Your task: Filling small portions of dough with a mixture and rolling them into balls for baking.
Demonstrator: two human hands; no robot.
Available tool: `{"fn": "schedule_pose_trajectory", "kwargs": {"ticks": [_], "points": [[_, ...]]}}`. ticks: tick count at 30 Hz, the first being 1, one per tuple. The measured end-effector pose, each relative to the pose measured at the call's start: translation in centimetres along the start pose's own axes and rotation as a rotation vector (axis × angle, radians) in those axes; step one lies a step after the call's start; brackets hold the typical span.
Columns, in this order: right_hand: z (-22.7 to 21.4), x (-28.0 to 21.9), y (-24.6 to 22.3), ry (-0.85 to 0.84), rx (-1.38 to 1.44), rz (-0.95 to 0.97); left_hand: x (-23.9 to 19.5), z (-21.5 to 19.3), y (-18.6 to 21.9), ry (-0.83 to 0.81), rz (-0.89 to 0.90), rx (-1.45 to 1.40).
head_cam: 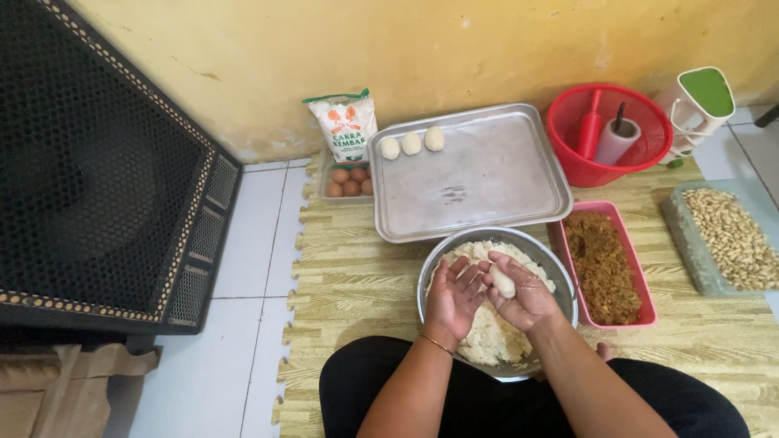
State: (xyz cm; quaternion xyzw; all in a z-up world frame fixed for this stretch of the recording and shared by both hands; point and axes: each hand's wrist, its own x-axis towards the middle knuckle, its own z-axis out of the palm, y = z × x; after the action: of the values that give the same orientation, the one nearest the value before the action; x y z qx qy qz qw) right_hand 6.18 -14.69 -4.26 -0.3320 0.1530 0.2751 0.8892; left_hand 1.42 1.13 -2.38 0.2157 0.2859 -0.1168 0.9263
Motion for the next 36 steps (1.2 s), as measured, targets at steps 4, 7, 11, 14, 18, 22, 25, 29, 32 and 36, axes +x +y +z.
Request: {"fn": "schedule_pose_trajectory", "kwargs": {"ticks": [4, 7, 11, 14, 18, 22, 25, 29, 32, 36], "points": [[3.1, -1.5, -1.5, -0.054, 0.089, 0.024, 0.0, 0.1, -0.1, 0.014, 0.014, -0.024], [3.7, -1.6, -1.7, 0.009, 0.051, 0.029, -2.2, 2.3, 0.2, 0.028, 0.11, 0.116], [2.5, -1.0, -1.0, 0.185, 0.055, 0.026, -2.6, 2.5, -1.3, -0.046, 0.749, 0.997], [2.5, -1.4, -0.7, 0.201, 0.067, 0.025, -1.2, 1.2, -2.5, -0.141, 1.241, 1.234], [4.2, -2.4, -0.9, 0.167, 0.041, 0.027, -0.7, 0.8, -2.3, -0.124, 1.398, 1.308], [3.6, -2.2, -0.5, 0.155, 0.04, 0.023, -0.3, 0.7, -2.5, -0.121, 1.365, 1.273], [3.1, -1.9, -0.3, 0.135, 0.014, 0.021, -1.2, 1.6, -2.4, -0.147, 1.344, 1.244], [2.7, -1.7, -0.3, 0.118, -0.003, 0.014, -1.1, 1.7, -2.5, -0.154, 1.293, 1.186], [3.0, -1.8, -0.2, 0.107, -0.027, 0.007, -0.9, 1.4, -2.5, -0.15, 1.285, 1.181], [3.4, -2.2, -0.5, 0.077, -0.005, 0.009, -1.5, 1.7, -2.4, -0.133, 1.25, 1.13]]}}
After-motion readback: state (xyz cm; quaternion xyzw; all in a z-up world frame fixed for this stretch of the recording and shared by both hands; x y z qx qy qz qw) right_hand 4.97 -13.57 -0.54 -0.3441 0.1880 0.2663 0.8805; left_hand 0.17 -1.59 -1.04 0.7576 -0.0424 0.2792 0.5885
